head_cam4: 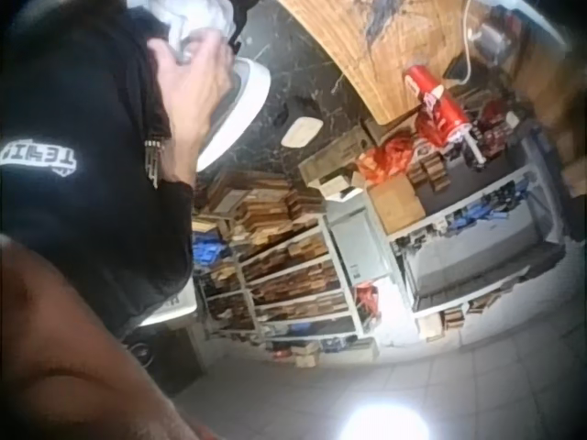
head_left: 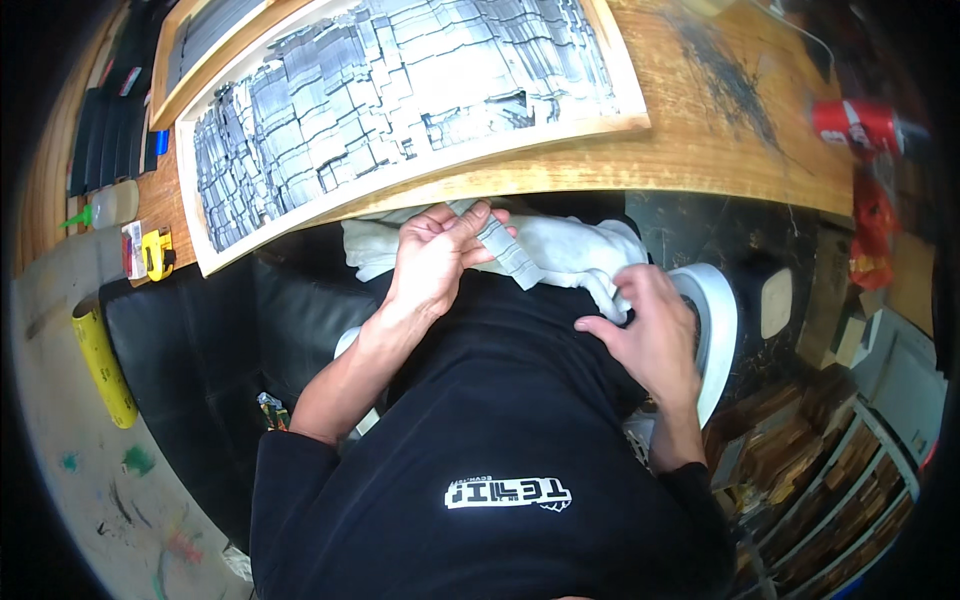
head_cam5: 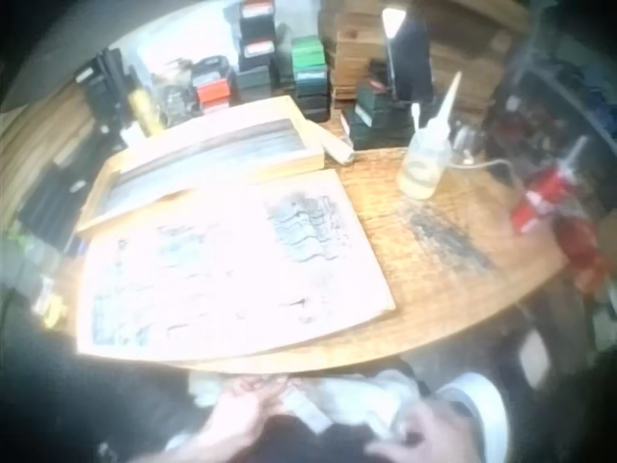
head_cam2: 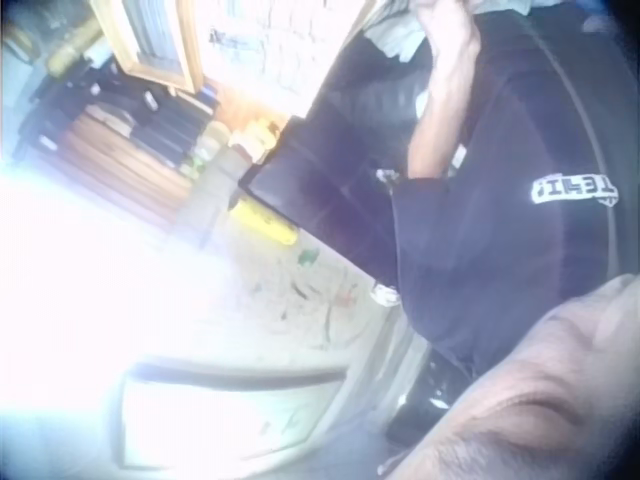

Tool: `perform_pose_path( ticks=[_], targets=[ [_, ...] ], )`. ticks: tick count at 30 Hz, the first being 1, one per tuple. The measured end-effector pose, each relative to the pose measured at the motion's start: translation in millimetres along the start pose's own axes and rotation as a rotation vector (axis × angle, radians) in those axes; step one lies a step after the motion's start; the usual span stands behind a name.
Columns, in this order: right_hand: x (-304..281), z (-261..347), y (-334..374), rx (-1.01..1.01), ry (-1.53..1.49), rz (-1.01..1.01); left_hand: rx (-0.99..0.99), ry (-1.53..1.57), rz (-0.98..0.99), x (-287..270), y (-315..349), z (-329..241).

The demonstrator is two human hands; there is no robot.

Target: The person repeatedly picks small gray rectangular pieces from a wooden tray, folds them in half, and places them into a second wooden tray. The person handles the pieces one at a time throughout the clip.

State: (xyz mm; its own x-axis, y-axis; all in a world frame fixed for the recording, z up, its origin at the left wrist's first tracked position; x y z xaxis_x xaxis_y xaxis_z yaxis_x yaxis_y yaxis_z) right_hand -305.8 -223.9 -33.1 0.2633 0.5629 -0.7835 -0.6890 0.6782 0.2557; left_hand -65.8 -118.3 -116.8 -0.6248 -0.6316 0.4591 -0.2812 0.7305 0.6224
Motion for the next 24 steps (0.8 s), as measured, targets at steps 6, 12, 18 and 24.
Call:
perform_pose_path(
  ticks=[6, 12, 18, 24],
  targets=[
    [5, -25, -6, 0.286, -0.443, 0.101, -0.015, -0.025, 0.053, 4, 0, 13],
    [50, -14, -33, 0.205, -1.854, 0.479, -0.007, -0.013, 0.062, 23, -3, 31],
    [80, -2, -39, 0.087, -0.885, -0.089, 0.115, 0.044, 0.072, 34, 4, 43],
    [81, -11, -44, 0.104, -0.587, 0.123, 0.14, 0.113, 0.074, 31, 4, 51]
  ],
)
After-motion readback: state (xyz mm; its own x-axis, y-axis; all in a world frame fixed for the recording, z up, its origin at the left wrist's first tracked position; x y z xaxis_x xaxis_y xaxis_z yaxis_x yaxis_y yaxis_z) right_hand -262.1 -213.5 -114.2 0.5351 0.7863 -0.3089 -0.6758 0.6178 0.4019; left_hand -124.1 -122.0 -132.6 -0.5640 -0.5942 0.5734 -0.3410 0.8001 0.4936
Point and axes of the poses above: each hand's wrist, its own y-axis away from the middle knuckle, its own x-axis out of the palm, z = x × y, the point moved 3 cm from there along -y, towards the middle knuckle, and after that the axes turned 5 degrees about z, right-handed, at the moved point
